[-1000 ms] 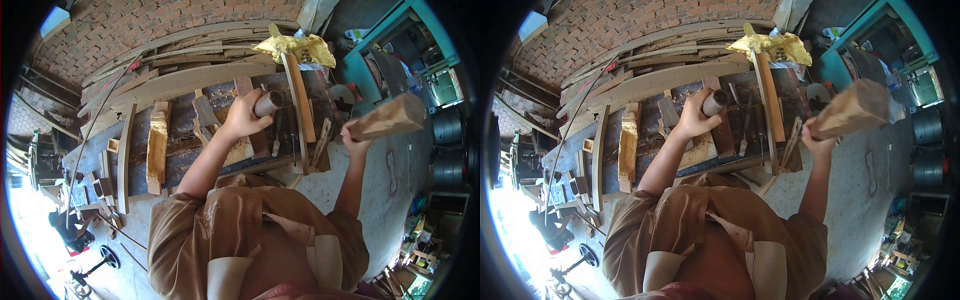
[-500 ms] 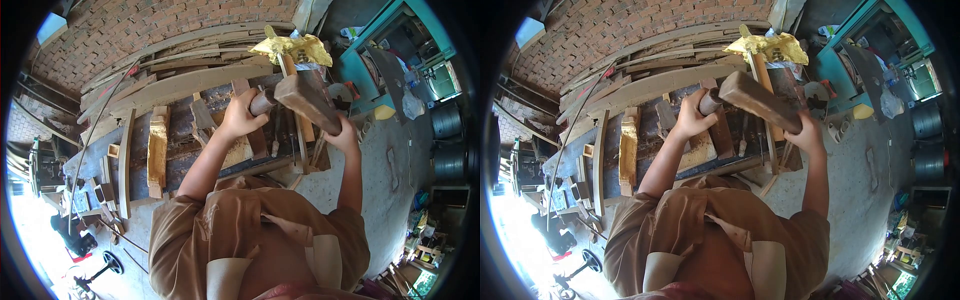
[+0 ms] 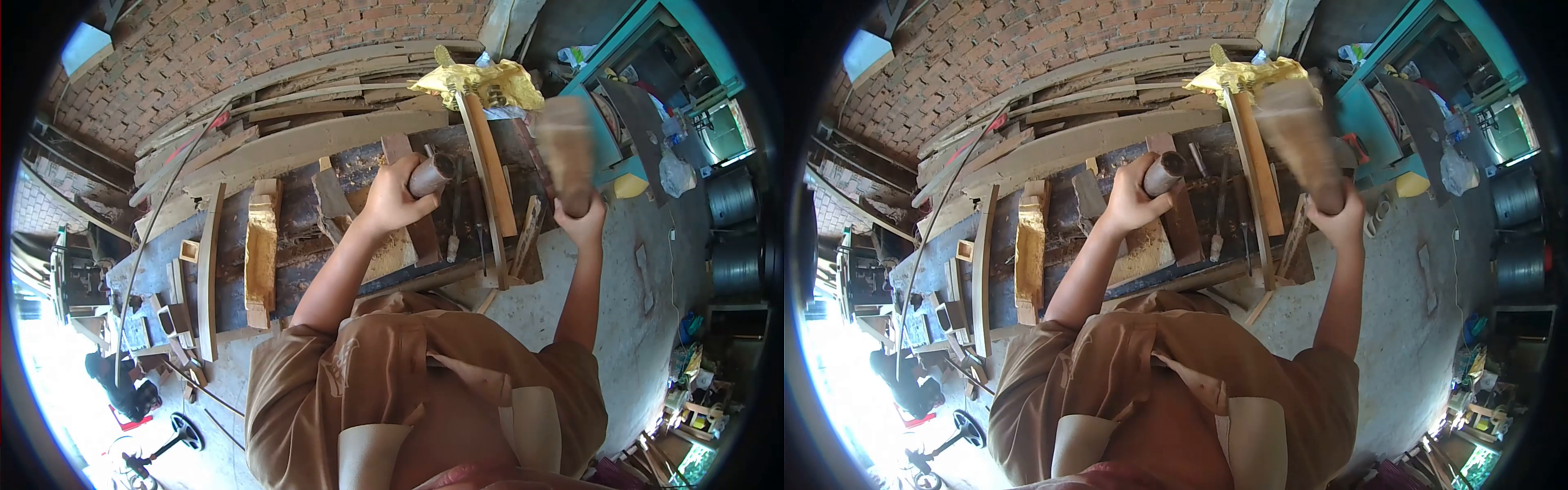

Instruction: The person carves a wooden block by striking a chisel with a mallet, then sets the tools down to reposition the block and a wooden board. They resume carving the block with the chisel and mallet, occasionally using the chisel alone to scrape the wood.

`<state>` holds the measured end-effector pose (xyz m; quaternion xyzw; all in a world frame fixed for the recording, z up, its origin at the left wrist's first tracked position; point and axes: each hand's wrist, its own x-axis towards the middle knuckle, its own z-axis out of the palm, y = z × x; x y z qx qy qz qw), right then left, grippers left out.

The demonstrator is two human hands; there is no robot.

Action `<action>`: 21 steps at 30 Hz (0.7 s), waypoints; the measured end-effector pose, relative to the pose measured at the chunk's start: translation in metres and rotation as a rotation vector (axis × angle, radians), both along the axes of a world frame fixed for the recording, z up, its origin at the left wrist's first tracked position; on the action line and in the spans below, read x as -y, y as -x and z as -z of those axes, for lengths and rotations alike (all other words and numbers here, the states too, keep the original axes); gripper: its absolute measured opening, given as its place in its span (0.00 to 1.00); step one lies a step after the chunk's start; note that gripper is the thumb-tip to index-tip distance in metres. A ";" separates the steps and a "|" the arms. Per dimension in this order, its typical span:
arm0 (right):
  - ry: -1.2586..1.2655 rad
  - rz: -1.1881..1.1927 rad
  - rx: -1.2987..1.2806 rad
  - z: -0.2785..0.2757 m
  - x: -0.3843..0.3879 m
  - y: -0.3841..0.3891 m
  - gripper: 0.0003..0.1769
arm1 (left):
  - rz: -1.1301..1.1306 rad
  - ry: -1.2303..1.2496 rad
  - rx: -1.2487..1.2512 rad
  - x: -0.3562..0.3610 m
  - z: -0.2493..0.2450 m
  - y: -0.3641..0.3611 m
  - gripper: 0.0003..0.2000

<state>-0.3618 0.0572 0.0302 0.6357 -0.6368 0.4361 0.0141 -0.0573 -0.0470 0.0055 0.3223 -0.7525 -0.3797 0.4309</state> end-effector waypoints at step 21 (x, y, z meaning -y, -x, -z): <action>-0.261 -0.086 -0.044 0.022 0.007 -0.018 0.20 | -0.010 -0.042 0.030 0.001 -0.002 -0.002 0.16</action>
